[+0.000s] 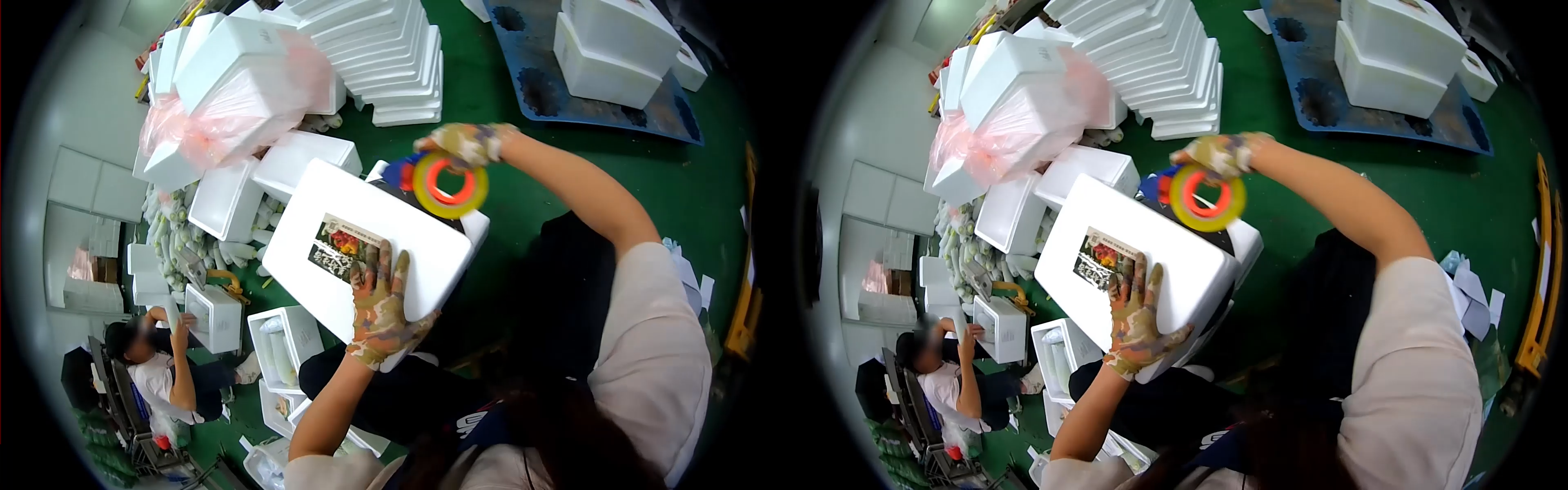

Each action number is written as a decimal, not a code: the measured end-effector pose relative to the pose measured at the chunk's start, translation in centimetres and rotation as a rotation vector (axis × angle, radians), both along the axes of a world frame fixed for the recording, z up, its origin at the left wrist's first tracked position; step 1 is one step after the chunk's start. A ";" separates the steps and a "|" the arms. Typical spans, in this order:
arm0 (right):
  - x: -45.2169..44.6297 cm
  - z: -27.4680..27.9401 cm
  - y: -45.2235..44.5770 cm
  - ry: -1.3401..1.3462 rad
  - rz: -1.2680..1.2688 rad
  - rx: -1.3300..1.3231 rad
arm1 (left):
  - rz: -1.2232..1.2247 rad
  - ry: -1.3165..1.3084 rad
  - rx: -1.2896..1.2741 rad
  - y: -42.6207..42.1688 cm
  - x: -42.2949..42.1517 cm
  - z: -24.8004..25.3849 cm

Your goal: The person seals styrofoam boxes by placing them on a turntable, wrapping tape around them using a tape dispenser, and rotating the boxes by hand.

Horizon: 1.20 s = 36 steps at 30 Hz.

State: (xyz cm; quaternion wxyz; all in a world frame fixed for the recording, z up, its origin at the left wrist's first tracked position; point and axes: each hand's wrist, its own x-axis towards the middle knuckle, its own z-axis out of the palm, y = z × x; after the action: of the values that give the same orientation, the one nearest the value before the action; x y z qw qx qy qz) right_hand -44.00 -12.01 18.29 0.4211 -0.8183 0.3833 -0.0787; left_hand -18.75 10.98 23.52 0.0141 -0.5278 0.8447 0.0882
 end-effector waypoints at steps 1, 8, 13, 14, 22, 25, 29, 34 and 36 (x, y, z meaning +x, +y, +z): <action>-2.6 0.0 2.5 0.031 0.020 -0.079 | -0.010 0.005 -0.002 0.0 -0.4 -0.1; -15.3 0.6 17.0 0.069 -0.240 -0.246 | 0.172 0.029 -0.159 -2.4 -4.9 -2.3; -14.5 -0.5 20.5 0.055 -0.367 -0.285 | 0.153 -0.015 -0.336 -8.8 -7.2 -4.0; -14.2 -1.0 21.0 0.031 -0.363 -0.368 | 0.180 0.007 -0.343 -10.1 -7.6 -4.0; -11.8 3.4 22.3 0.119 -0.460 -0.130 | 0.301 -0.114 -0.422 -23.4 -3.5 -5.2; -12.1 3.1 21.8 0.151 -0.458 -0.270 | 0.428 -0.154 -0.334 -26.0 0.7 -5.1; -11.4 5.5 20.8 0.205 -0.414 -0.204 | 0.638 -0.286 -0.238 -27.8 6.2 -5.2; -10.7 6.1 23.2 0.177 -0.332 -0.117 | 0.861 -0.183 -0.288 -25.9 10.1 -4.5; -10.6 7.2 24.2 0.216 -0.288 -0.057 | 0.882 -0.202 -0.319 -25.4 11.2 -4.6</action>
State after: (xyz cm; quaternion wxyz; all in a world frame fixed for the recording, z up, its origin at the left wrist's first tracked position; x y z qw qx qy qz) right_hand -54.58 12.15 25.50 0.3385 -0.7702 0.5372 -0.0608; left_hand -7.52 -14.40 18.93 -0.0239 -0.8373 0.5375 -0.0967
